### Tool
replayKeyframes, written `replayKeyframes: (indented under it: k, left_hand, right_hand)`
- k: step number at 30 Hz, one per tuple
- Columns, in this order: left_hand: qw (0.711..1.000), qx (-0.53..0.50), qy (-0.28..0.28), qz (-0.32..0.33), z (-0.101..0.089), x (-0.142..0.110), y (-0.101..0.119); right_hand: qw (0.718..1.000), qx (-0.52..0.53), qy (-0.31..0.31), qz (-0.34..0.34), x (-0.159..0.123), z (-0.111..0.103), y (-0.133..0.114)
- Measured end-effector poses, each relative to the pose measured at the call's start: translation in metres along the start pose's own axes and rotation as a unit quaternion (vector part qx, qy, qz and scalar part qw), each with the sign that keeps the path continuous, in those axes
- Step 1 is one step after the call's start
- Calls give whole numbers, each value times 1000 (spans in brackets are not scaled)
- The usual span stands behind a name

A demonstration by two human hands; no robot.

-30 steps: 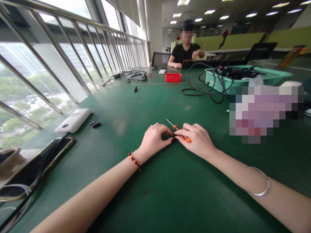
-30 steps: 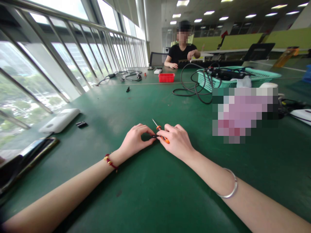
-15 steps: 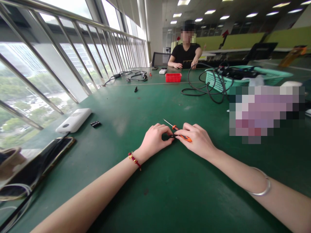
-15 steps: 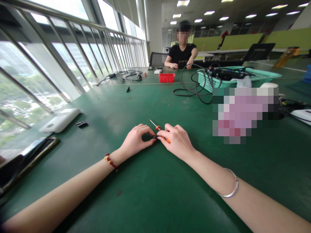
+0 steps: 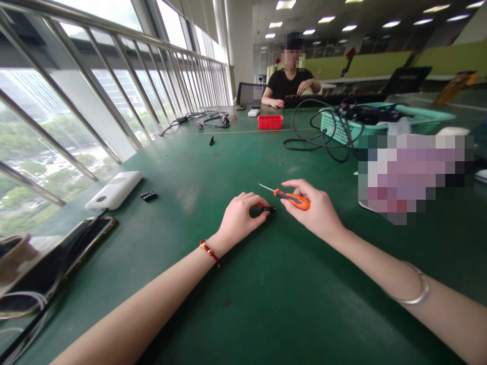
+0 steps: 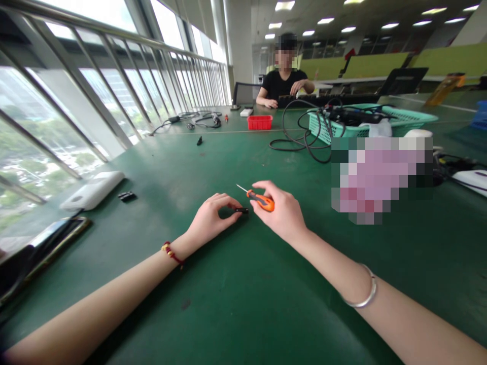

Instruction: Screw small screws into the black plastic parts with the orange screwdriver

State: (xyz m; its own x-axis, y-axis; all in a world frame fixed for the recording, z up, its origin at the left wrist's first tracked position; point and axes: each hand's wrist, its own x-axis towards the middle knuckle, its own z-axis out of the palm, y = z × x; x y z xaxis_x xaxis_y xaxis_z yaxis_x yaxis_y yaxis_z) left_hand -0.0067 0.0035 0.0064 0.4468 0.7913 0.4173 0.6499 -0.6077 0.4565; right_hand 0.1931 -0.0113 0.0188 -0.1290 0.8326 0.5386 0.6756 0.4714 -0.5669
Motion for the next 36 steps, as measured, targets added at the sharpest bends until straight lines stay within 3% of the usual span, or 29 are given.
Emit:
replayKeyframes:
  k: [5,8,14,28,36]
  left_hand:
    - [999,-4,15,-35,2,2,-4]
    - [998,-2,19,-52,3,2,-5]
    - [998,-9,17,-52,3,1,-6]
    - [998,-3,13,-67,3,1,-5]
    - [997,-16,8,-71,4,1,-6]
  right_hand:
    - [978,158,133,8,36,-27,-14]
    - [970,166,175,-17,44,-28,-25]
    - [984,132,119,-24,35,-11,-31]
    - [973,168,149,-47,34,-11,-33]
    - [977,170,126,-33,32,-8,-33]
